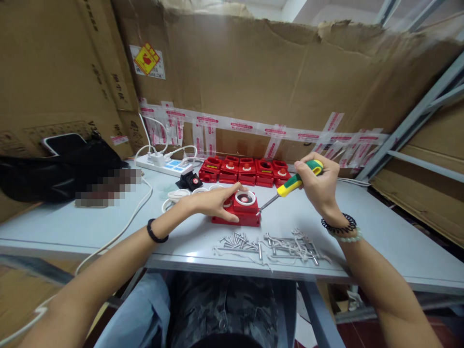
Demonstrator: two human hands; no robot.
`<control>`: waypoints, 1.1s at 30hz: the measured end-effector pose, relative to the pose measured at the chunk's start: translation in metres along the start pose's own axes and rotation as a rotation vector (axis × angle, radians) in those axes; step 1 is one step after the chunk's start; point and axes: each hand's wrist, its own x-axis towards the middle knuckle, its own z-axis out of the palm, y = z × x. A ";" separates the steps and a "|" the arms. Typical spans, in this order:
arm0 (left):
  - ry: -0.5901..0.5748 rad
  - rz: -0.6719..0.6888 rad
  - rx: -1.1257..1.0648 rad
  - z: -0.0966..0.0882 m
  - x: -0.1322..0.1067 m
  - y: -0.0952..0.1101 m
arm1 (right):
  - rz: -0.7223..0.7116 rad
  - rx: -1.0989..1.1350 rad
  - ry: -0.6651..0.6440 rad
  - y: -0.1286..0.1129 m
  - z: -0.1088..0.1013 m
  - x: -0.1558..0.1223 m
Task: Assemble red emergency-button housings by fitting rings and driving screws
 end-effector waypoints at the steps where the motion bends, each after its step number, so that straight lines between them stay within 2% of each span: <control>1: -0.004 -0.001 -0.003 0.000 0.000 0.000 | -0.009 0.002 0.012 0.002 0.000 0.001; 6: -0.012 0.000 -0.016 -0.001 0.000 0.001 | -0.031 -0.005 0.015 0.007 0.003 0.002; 17: -0.008 0.040 -0.011 0.000 0.001 -0.001 | -0.026 -0.032 -0.078 0.005 0.012 -0.003; 33: -0.009 0.028 -0.008 0.000 0.000 0.000 | -0.121 -0.107 -0.098 -0.006 0.005 -0.006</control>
